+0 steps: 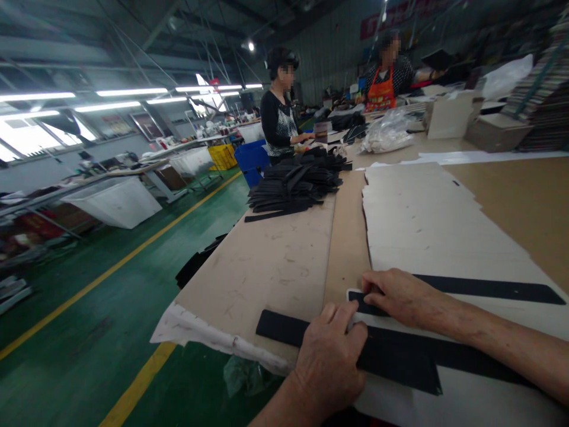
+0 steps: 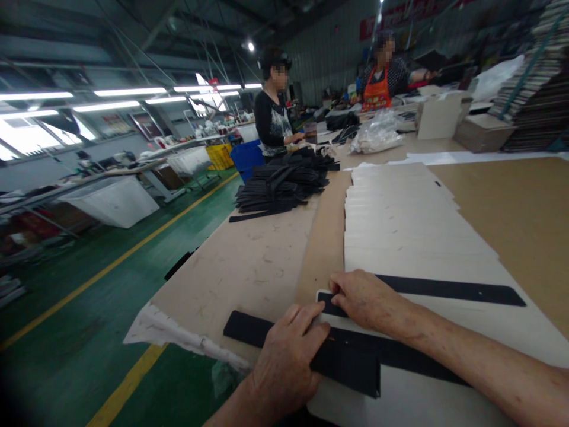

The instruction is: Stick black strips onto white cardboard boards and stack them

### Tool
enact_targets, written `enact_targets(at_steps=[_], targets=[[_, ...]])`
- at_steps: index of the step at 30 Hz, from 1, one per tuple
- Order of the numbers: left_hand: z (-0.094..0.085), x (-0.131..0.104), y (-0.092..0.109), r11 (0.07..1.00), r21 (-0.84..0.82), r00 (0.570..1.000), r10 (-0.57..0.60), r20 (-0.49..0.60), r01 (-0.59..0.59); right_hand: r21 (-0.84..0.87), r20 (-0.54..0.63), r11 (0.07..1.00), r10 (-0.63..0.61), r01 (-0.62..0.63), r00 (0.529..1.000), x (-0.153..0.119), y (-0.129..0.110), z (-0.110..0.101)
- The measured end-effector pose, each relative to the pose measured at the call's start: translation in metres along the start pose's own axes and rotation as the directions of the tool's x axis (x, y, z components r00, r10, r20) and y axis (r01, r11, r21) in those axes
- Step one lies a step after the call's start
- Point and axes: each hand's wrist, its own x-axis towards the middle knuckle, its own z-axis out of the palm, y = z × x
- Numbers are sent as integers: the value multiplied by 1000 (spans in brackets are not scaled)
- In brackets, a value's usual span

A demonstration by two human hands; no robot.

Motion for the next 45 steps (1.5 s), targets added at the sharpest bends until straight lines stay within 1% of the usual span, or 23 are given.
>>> enact_targets(at_steps=[3,5,7,9,11,13,14,15,16,18,20,22,24,26,27,28,33,39,42,45], targets=[[-2,1,1,999,21,998,-29,52,28,-21,-4,1000,3,-4,1000,2,0,4],[-4,3,2,998,32,995,-51,88,48,-23,-18,1000,10,-10,1000,2,0,3],[-7,4,3,997,33,992,-67,103,64,20,-35,1000,2,-2,999,-3,3,-5],[-9,6,3,997,25,991,-76,109,74,115,-6,993,-19,20,1000,-15,14,-20],[-10,6,3,996,21,989,-90,113,88,232,71,973,0,-16,998,-36,34,-38],[-8,6,2,995,17,989,-100,112,98,327,128,939,69,-108,989,-64,63,-52],[-7,5,1,995,17,989,-99,105,98,368,119,917,120,-156,986,-79,78,-55],[-5,5,0,995,18,991,-95,96,94,408,87,893,168,-189,982,-93,93,-55],[-3,4,-1,996,21,993,-85,84,84,447,46,870,211,-209,976,-107,107,-52],[0,3,-3,998,37,997,-58,51,56,515,-36,827,281,-224,959,-128,129,-38],[2,2,-7,998,62,999,-31,14,30,569,-108,787,357,-237,928,-140,140,-19],[3,1,-11,996,87,1000,-1,-22,3,592,-180,764,437,-258,882,-146,140,-1],[5,1,-15,994,109,998,37,-50,-31,583,-277,764,507,-277,816,-149,134,12],[5,1,-18,989,128,994,79,-75,-69,549,-365,781,543,-296,756,-151,126,19],[6,1,-19,987,138,992,98,-85,-85,536,-395,788,552,-304,734,-152,124,20],[6,1,-20,984,147,989,116,-96,-101,527,-412,792,555,-309,722,-153,122,21],[5,1,-25,971,181,978,177,-110,-156,519,-448,798,558,-305,698,-154,122,21],[4,2,-30,962,216,978,190,-81,-169,572,-463,763,604,-302,648,-150,122,17],[5,1,-33,954,228,975,212,-65,-193,552,-457,765,611,-332,646,-148,122,20],[10,-1,-41,937,268,968,246,-58,-222,541,-459,763,620,-354,636,-147,123,25]])
